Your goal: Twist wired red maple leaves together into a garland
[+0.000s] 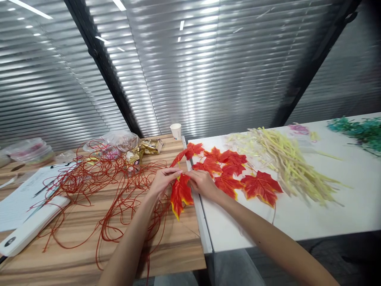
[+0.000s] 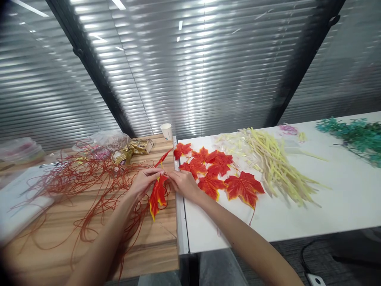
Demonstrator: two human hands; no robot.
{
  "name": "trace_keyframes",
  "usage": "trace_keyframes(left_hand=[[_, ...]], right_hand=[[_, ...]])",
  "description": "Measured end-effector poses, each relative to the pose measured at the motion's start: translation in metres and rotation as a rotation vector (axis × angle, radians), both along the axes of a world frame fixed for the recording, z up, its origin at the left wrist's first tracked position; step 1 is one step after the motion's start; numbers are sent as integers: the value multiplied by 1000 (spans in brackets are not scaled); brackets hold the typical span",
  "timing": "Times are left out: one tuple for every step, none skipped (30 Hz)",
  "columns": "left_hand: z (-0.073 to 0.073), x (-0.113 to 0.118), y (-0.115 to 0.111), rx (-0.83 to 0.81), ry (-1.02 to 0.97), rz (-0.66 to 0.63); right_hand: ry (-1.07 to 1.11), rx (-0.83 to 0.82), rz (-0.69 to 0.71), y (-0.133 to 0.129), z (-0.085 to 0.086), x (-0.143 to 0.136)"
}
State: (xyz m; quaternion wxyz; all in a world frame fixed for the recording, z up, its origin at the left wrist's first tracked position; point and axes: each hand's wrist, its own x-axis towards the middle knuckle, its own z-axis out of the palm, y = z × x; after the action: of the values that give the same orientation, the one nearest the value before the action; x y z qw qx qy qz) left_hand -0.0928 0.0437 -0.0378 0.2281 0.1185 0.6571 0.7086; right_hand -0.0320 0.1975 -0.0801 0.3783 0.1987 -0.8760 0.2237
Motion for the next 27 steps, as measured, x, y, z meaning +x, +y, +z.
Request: trace_keyframes(left_hand=[[0,0,0,10,-20,-6],[-1,0,0,21,-40,-12],[-1,0,0,31,-61,-19],[-2,0,0,42,-81,-25],[-3,0,0,53,-100,-29],[-4,0,0,64,-117,-31],[-4,0,0,73,-131,-33],[-5,0,0,80,-142,-37],[-6,0,0,82,-152,-44],[-6,0,0,84,-159,-51],[-6,1,1,85,-163,-59],[-6,1,1,90,-165,-66],[-5,2,2,99,-166,-67],[-5,2,2,111,-171,-62],[-4,2,3,124,-177,-55],[-3,3,3,137,-184,-47],[-2,3,3,149,-189,-42],[-2,2,3,160,-191,-41],[-1,2,3,168,-192,-46],[-1,2,2,173,-194,-54],[-1,1,1,176,-197,-59],[-1,0,0,173,-202,-65],[-1,0,-1,167,-209,-72],[-1,-1,-2,162,-216,-78],[-1,-1,-3,162,-219,-85],[-1,-1,-3,163,-221,-92],[-1,-1,-3,165,-224,-98]], right_hand=[[1,-1,2,0,0,0],[1,0,5,0,1,1],[-1,0,7,-1,1,1],[-3,-3,7,-1,1,1],[-3,-7,8,0,0,1],[-1,-11,12,0,0,1],[7,-12,20,1,-1,1],[16,-10,32,2,-1,1],[22,-5,47,3,-2,0],[23,1,62,4,-3,0],[18,3,74,5,-3,0],[12,-1,82,5,-4,1],[7,-9,86,5,-3,1],[6,-17,88,5,-3,1],[10,-24,89,5,-2,1],[15,-29,89,4,-2,1],[19,-33,83,3,-1,1],[21,-38,73,2,-1,1],[21,-45,61,1,0,1],[18,-55,48,1,-1,0],[14,-67,37,0,-1,0],[8,-80,30,0,-2,-1],[-1,-92,28,0,-3,-1],[-9,-100,29,0,-4,-2],[-15,-106,30,0,-5,-2],[-17,-111,31,0,-5,-3],[-18,-114,33,0,-6,-3]])
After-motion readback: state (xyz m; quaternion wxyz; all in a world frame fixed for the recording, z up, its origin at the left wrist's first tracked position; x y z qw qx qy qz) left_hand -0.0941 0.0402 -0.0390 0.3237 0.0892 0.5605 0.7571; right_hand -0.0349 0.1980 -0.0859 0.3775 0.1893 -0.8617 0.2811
